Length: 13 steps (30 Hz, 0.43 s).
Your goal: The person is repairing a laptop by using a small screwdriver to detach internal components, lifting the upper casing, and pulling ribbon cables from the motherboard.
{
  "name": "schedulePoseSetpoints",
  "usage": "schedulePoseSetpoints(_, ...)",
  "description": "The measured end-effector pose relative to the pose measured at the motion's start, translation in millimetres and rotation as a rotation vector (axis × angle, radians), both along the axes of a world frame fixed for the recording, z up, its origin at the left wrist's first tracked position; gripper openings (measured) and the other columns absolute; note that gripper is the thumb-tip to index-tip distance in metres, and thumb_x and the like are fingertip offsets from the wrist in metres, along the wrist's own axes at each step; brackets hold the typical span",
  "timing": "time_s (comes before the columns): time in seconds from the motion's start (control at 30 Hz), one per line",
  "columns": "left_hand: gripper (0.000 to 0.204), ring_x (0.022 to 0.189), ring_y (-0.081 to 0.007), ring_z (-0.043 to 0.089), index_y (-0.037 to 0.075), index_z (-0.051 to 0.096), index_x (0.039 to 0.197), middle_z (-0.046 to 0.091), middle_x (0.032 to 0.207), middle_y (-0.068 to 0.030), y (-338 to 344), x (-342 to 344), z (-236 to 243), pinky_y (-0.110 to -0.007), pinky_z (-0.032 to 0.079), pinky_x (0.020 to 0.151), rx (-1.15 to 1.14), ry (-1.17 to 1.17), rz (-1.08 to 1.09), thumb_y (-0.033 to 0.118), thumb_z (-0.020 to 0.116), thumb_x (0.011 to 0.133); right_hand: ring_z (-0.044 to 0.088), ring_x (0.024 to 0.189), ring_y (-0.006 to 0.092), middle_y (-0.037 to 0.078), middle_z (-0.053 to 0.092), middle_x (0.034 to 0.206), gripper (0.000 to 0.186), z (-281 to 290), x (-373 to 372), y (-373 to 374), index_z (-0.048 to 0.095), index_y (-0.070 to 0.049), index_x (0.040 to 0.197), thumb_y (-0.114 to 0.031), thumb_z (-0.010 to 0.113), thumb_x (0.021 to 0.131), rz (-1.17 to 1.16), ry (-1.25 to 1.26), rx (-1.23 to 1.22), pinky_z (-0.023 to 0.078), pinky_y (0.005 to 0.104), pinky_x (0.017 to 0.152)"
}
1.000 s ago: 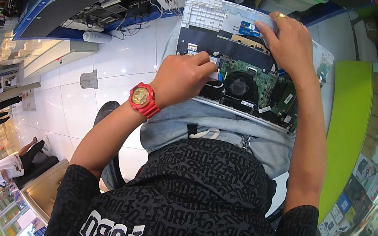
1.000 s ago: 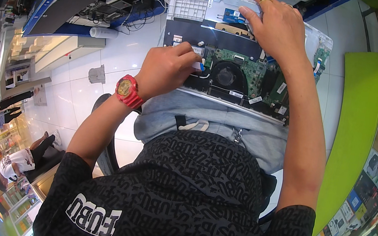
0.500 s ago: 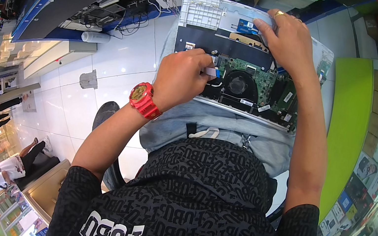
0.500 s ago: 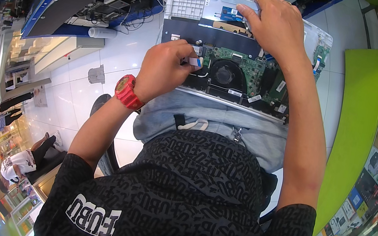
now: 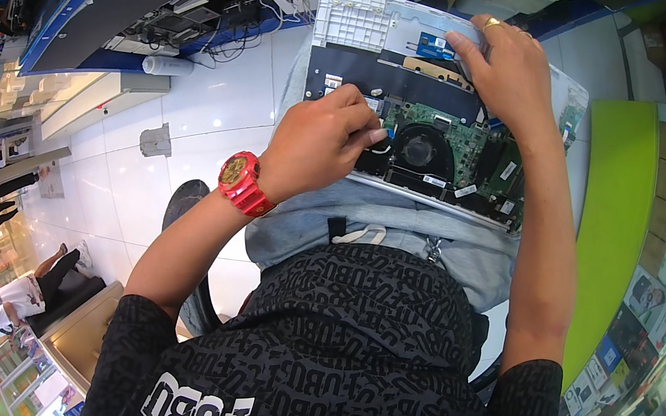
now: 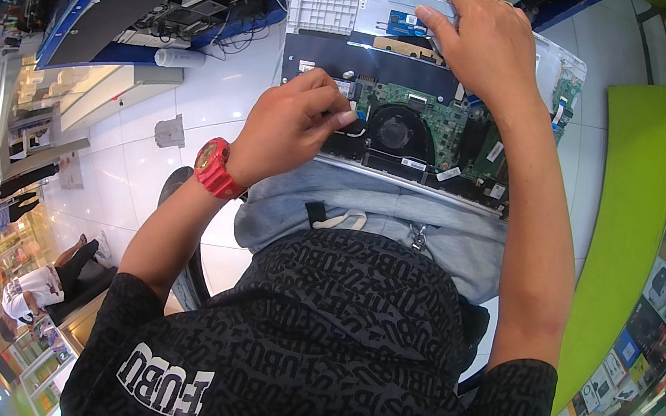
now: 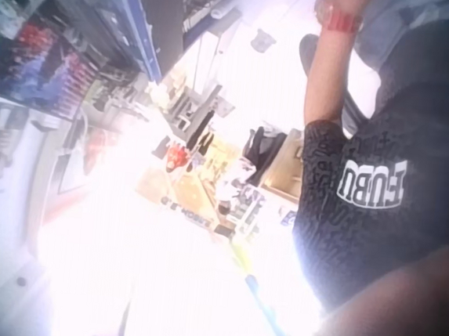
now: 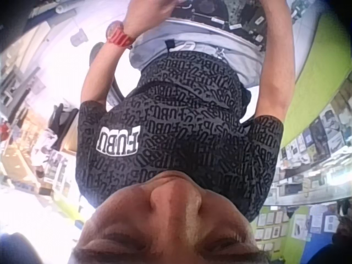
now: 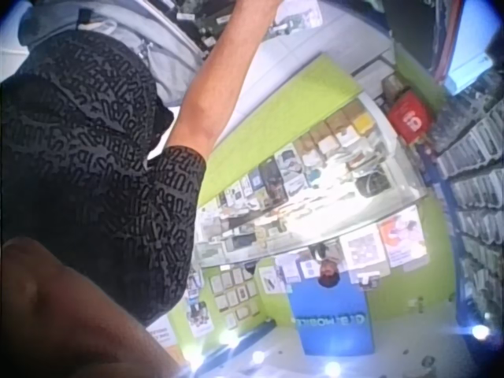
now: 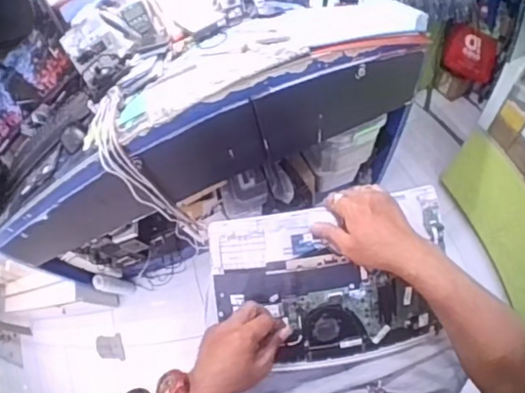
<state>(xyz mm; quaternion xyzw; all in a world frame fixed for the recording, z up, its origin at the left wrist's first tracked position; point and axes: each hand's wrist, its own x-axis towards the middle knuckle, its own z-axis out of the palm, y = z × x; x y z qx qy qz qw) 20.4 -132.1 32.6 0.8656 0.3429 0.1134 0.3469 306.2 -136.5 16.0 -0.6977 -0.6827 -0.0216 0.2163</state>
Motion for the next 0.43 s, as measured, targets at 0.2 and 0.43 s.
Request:
schedulePoseSetpoints(0.2, 0.012, 0.074, -0.0278, 0.066, 0.004, 0.074, 0.095, 0.066, 0.091, -0.0086, -0.1, 9.8, 5.7, -0.039, 0.051, 0.067, -0.023, 0.069, 0.074, 0.016, 0.073, 0.095, 0.073, 0.095, 0.0360, 0.019, 0.077, 0.095, 0.052, 0.8, -0.3, -0.4, 0.075, -0.003, 0.116, -0.051, 0.064, 0.098, -0.007, 0.003, -0.020, 0.052, 0.0483, 0.090)
schedulePoseSetpoints(0.43, 0.019, 0.078, -0.0301, 0.067, 0.003, 0.073, 0.093, 0.065, 0.092, -0.0104, -3.4, 17.6, 9.0, -0.041, 0.051, 0.070, 0.020, 0.183, 0.106, 0.021, 0.074, 0.094, 0.073, 0.096, 0.0351, 0.018, 0.077, 0.097, 0.052, -1.6, 0.3, 0.1, 0.075, -0.004, 0.118, -0.051, 0.063, 0.099, 0.000, -0.005, -0.009, 0.052, 0.0481, 0.091)
